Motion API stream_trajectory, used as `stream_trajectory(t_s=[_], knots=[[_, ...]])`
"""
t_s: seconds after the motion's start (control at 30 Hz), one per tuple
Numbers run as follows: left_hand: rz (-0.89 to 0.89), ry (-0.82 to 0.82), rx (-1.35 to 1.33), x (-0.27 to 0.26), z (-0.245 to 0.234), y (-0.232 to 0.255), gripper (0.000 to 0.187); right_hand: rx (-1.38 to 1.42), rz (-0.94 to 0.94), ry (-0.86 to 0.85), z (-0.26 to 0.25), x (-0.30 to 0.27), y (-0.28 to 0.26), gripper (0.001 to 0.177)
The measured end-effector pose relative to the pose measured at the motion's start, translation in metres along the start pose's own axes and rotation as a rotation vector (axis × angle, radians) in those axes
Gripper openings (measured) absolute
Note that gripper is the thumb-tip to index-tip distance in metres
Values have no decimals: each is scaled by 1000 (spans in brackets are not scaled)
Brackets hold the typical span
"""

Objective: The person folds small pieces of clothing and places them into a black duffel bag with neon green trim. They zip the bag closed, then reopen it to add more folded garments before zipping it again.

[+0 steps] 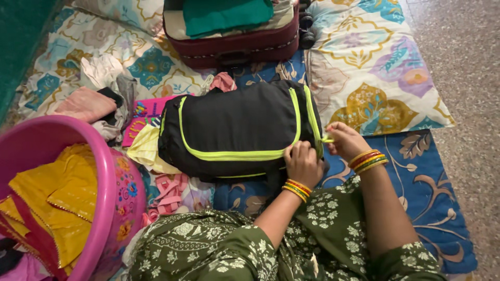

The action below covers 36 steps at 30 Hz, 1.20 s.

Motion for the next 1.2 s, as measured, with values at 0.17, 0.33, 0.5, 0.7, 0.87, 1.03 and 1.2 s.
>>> stream_trajectory(t_s=[0.17,0.33,0.5,0.7,0.87,1.03,1.2], knots=[[-30,59,80,33,-2,-8,19,-620,-87,49,-17,11,16,23],[54,5,70,34,1,-10,12,-1184,-471,35,30,-4,-7,40],[49,-65,6,38,2,-15,10,-1564,-250,259,39,-8,-24,24],[39,-85,50,41,3,-14,14,-1549,-178,379,27,-17,-34,23],[-28,-54,-93,37,-9,-37,12,-1348,231,456,-21,-25,-24,22],[-32,-53,-95,44,-15,-32,12,-1508,85,546,-12,-21,-33,28],[-114,-127,112,63,9,-25,34,-1551,-414,603,38,-28,-58,33]])
Point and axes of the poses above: each hand's wrist, its own x-axis towards the middle knuckle, its own z-axis out of the palm, y = z × x, the point moved 8 cm from there along x, towards the middle knuckle, and after that the axes turned 12 degrees about -x, right-handed, at the moved point
